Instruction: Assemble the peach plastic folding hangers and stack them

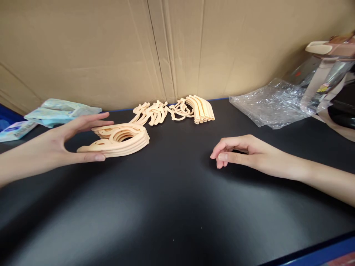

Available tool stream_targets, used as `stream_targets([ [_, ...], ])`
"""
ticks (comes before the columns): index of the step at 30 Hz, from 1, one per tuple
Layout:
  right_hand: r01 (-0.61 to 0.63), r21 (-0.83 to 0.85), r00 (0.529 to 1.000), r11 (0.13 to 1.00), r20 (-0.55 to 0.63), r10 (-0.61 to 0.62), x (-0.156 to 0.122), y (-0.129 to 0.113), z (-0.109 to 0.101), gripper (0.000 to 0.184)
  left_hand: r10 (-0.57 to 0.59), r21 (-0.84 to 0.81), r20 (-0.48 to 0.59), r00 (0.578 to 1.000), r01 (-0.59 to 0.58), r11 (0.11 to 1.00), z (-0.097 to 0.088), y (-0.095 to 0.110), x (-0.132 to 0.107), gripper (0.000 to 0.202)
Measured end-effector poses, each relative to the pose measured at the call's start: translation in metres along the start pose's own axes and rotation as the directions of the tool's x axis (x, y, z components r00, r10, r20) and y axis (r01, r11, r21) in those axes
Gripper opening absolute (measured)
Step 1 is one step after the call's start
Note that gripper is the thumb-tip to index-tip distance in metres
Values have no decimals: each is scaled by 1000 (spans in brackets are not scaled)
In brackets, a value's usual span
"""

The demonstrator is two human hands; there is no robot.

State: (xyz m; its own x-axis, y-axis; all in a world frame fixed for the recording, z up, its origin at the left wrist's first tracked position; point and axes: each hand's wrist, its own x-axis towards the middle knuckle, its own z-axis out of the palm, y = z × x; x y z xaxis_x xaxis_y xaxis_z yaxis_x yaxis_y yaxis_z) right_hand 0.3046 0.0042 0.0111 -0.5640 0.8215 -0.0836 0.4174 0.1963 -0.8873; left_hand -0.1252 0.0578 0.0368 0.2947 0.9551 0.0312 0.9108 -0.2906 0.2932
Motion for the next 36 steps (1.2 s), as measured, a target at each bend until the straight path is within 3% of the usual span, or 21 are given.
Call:
stream_targets([
  [12,5,-15,1000,1000,1,-5,0,2,0,30,-73,52,-96,993,78,996,2,23,-10,101],
  [20,6,-10,1000,1000,8,-6,0,1,0,27,-45,50,-84,995,49,998,2,18,-9,101],
  [28,6,-21,1000,1000,6,-6,-1,2,0,30,-58,57,10,998,57,997,-3,-4,0,104],
  [36,16,-15,1000,1000,13,-16,-1,3,0,29,-61,9,24,998,61,998,-4,-6,0,106],
])
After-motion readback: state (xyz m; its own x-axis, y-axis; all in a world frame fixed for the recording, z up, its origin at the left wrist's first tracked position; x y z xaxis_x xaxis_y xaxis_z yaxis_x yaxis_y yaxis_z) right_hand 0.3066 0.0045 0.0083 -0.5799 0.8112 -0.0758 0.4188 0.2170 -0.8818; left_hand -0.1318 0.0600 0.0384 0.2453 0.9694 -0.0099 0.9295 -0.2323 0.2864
